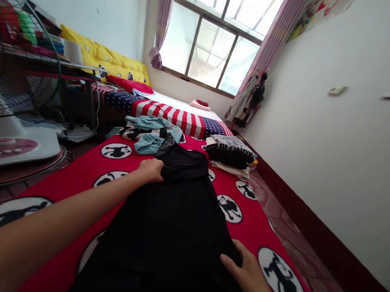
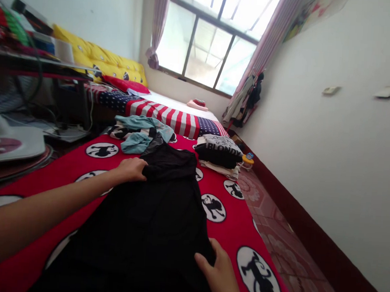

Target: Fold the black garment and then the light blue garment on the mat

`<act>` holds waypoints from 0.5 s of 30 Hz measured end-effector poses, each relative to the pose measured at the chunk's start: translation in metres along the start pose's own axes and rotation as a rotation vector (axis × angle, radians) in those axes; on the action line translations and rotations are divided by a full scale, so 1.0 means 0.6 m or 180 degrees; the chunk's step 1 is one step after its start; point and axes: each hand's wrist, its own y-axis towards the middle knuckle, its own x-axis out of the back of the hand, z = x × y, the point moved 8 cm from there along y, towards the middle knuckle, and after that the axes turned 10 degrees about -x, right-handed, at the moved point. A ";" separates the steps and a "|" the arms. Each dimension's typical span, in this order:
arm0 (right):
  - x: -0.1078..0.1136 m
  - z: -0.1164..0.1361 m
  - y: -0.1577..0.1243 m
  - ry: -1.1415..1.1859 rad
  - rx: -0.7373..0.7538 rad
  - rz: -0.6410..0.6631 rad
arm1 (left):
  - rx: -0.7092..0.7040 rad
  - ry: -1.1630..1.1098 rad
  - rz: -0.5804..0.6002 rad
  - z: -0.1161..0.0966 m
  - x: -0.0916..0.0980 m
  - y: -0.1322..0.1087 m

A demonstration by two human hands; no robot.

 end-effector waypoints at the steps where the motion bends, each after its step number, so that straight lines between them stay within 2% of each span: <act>1: -0.001 0.005 -0.001 0.0164 0.0008 0.0038 | -0.0045 0.0055 0.0032 -0.006 0.015 0.013; 4: -0.006 0.027 -0.007 0.0607 0.0012 0.0146 | -0.0031 -0.0277 -0.0248 -0.010 0.072 0.057; 8: -0.024 0.072 -0.021 0.0888 0.0039 0.0279 | 0.0260 -0.1829 -0.0983 0.016 0.139 0.108; 10: -0.037 0.095 -0.028 0.0939 0.0095 0.0285 | 0.0393 -0.2329 -0.1403 0.030 0.168 0.122; 12: -0.056 0.112 -0.032 0.0915 0.0137 0.0287 | 0.0422 -0.2501 -0.1669 0.037 0.192 0.129; 15: -0.091 0.122 -0.030 0.0673 0.0174 0.0276 | 0.0344 -0.2408 -0.1835 0.041 0.218 0.135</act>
